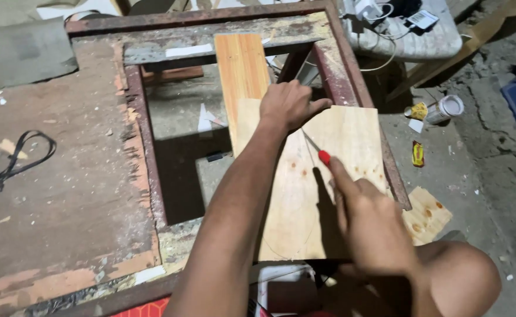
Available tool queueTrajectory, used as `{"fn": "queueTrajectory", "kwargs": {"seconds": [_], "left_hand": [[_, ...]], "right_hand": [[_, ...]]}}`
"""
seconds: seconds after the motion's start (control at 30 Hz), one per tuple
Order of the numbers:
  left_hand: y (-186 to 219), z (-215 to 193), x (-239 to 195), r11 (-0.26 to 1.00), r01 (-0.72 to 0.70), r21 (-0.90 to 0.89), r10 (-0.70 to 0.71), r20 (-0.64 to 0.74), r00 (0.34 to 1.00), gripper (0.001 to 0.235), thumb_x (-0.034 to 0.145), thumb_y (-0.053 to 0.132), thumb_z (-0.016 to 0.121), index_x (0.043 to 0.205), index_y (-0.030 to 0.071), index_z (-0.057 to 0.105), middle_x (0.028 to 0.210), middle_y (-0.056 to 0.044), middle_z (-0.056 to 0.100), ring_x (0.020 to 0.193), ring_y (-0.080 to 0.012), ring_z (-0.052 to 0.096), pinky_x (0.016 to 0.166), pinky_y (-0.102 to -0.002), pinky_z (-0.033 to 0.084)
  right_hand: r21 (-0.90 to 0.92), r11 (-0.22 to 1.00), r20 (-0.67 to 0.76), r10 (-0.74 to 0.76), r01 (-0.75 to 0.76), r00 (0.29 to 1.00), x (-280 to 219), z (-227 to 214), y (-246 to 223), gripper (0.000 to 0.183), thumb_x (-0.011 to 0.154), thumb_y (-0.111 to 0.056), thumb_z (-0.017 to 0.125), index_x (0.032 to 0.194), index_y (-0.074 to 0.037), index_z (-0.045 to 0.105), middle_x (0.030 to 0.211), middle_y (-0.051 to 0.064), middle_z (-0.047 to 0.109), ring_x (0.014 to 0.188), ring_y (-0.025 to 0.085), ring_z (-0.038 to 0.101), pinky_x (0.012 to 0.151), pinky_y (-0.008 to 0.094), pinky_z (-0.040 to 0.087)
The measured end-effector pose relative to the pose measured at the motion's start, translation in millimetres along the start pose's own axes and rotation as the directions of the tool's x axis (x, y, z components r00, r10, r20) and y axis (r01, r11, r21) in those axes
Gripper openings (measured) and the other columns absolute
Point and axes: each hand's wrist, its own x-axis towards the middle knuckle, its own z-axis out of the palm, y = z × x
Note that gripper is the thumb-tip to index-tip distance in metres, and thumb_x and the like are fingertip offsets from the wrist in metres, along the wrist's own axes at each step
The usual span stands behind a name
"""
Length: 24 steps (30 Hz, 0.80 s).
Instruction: Using a hand saw to cut a curved shape out of a plywood board on a workbench.
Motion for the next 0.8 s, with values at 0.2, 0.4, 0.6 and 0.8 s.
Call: {"fn": "queueTrajectory", "kwargs": {"seconds": [0.2,0.4,0.6,0.8], "left_hand": [[-1.3,4.6,1.4,0.999,-0.040,0.019,0.040,-0.031,0.999,0.072,0.100,0.075,0.035,0.068,0.015,0.060,0.071,-0.002,0.064,0.058,-0.0234,0.061,0.058,-0.043,0.051],[-2.3,4.2,0.7,1.000,-0.024,-0.012,0.024,-0.030,0.999,0.072,0.100,0.074,0.038,0.073,0.013,0.064,0.073,-0.004,0.067,0.062,-0.0255,0.065,0.060,-0.044,0.052],[-2.7,0.4,1.0,1.000,-0.017,-0.023,0.016,-0.040,0.999,0.074,0.099,0.075,0.039,0.083,0.011,0.071,0.086,-0.010,0.073,0.075,-0.0335,0.071,0.067,-0.049,0.054],[-8.4,7.9,5.7,0.999,-0.027,-0.042,0.023,-0.099,0.995,0.066,0.100,0.071,0.045,0.085,0.011,0.071,0.080,-0.010,0.071,0.071,-0.0332,0.070,0.063,-0.048,0.055]], "right_hand": [[0.003,1.000,-0.034,-0.025,0.025,0.999,14.7,-64.7,-39.8,0.036,0.108,-0.028,0.050,0.141,-0.026,0.065,0.084,0.012,0.081,0.045,0.021,0.065,0.049,0.039,0.057],[-0.073,0.989,-0.022,-0.134,0.132,0.991,41.7,-83.1,-39.6,0.027,0.112,-0.020,0.050,0.125,-0.017,0.073,0.073,0.009,0.079,0.048,0.016,0.061,0.051,0.032,0.053],[-0.051,0.995,-0.035,-0.083,0.081,0.996,33.7,-79.0,-46.7,0.026,0.114,-0.022,0.051,0.117,-0.011,0.074,0.080,0.013,0.076,0.055,0.018,0.064,0.059,0.032,0.059],[-0.085,0.903,-0.364,-0.422,0.422,0.830,29.0,-28.5,5.7,0.023,0.107,-0.020,0.055,0.114,-0.008,0.074,0.080,0.019,0.075,0.057,0.039,0.064,0.058,0.048,0.042]]}}
